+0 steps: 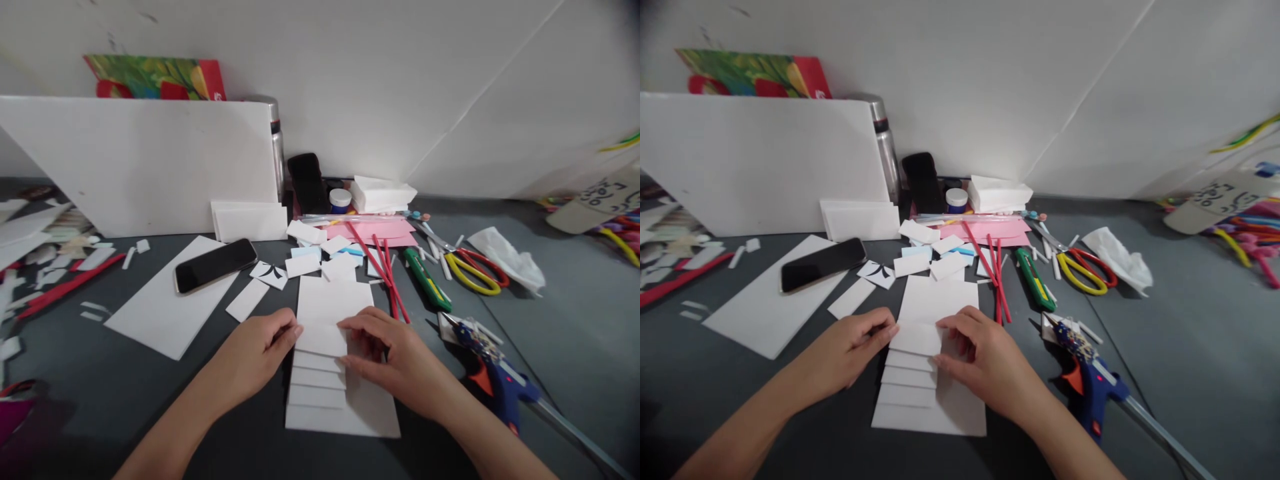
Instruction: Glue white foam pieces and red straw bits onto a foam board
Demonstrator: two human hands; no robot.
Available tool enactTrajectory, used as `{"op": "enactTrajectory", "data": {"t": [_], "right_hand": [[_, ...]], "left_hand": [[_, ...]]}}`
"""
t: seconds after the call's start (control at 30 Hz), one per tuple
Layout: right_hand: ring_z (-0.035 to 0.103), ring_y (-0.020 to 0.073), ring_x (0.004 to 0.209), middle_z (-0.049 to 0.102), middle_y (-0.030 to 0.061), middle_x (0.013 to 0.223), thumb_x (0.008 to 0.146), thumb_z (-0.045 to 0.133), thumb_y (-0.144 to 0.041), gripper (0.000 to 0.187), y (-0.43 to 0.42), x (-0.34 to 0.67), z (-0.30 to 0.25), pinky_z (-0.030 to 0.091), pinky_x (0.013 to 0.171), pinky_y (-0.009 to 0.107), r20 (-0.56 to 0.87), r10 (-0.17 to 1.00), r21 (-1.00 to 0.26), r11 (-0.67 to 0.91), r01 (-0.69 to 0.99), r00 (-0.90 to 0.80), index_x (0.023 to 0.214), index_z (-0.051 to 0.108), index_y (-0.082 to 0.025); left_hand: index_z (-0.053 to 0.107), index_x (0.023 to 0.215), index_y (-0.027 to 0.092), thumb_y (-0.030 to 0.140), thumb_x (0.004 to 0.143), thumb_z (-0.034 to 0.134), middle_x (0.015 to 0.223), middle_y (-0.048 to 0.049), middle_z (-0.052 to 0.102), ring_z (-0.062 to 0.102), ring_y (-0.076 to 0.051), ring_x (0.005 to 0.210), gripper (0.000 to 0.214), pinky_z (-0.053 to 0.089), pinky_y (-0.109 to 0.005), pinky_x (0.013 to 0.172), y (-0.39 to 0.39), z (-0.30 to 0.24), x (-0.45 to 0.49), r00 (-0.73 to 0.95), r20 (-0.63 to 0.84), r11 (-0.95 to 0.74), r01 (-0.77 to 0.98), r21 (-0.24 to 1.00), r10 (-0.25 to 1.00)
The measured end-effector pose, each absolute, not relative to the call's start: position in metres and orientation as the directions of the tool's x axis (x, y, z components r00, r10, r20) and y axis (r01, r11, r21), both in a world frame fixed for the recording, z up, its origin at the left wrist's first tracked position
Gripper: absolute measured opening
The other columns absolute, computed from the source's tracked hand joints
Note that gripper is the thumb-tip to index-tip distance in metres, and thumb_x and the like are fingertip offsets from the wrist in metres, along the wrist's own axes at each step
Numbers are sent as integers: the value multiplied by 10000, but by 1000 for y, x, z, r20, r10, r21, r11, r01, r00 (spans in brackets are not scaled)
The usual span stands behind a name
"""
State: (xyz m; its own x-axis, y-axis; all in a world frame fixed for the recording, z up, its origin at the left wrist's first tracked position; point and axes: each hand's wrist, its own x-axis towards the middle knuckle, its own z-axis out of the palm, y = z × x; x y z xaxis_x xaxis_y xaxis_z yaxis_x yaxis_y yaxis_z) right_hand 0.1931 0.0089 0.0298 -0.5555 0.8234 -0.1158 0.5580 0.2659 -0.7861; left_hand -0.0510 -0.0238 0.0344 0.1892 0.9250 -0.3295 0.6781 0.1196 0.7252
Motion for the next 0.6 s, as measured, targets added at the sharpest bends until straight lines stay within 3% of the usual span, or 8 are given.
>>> {"op": "enactTrajectory", "data": {"t": [0.37, 0.47, 0.53, 0.6], "right_hand": [[575, 134, 698, 612, 22, 950, 852, 693, -285, 410, 5, 198, 35, 481, 636, 260, -110, 849, -819, 217, 531, -517, 1246, 587, -242], [543, 138, 632, 608, -2, 751, 917, 597, -370, 185, 4, 200, 38, 431, 569, 253, -93, 911, -799, 172, 576, -401, 986, 662, -211], [506, 131, 562, 552, -18, 602, 937, 547, -420, 301, 3, 198, 38, 378, 503, 244, -148, 929, -786, 97, 610, -338, 744, 623, -201], [460, 109, 462, 534, -28, 543, 937, 525, -447, 367, 2, 194, 36, 332, 430, 231, -263, 910, -801, -21, 599, -320, 667, 572, -203]], "left_hand": [[417, 775, 238, 548, 981, 321, 513, 93, 405, 460, -109, 381, 384, 292, -234, 436, -25, 29, -55, 196, -399, 186, 650, 737, 896], [389, 768, 241, 593, 969, 315, 499, 98, 386, 470, -115, 374, 412, 317, -235, 432, -25, 27, -56, 184, -433, 233, 629, 742, 883], [385, 756, 239, 605, 962, 327, 486, 99, 372, 460, -115, 372, 423, 305, -235, 430, -25, 27, -55, 173, -441, 241, 638, 731, 880], [385, 737, 235, 594, 962, 339, 478, 95, 370, 443, -113, 379, 426, 277, -236, 432, -25, 28, -54, 169, -430, 221, 662, 716, 887]]}}
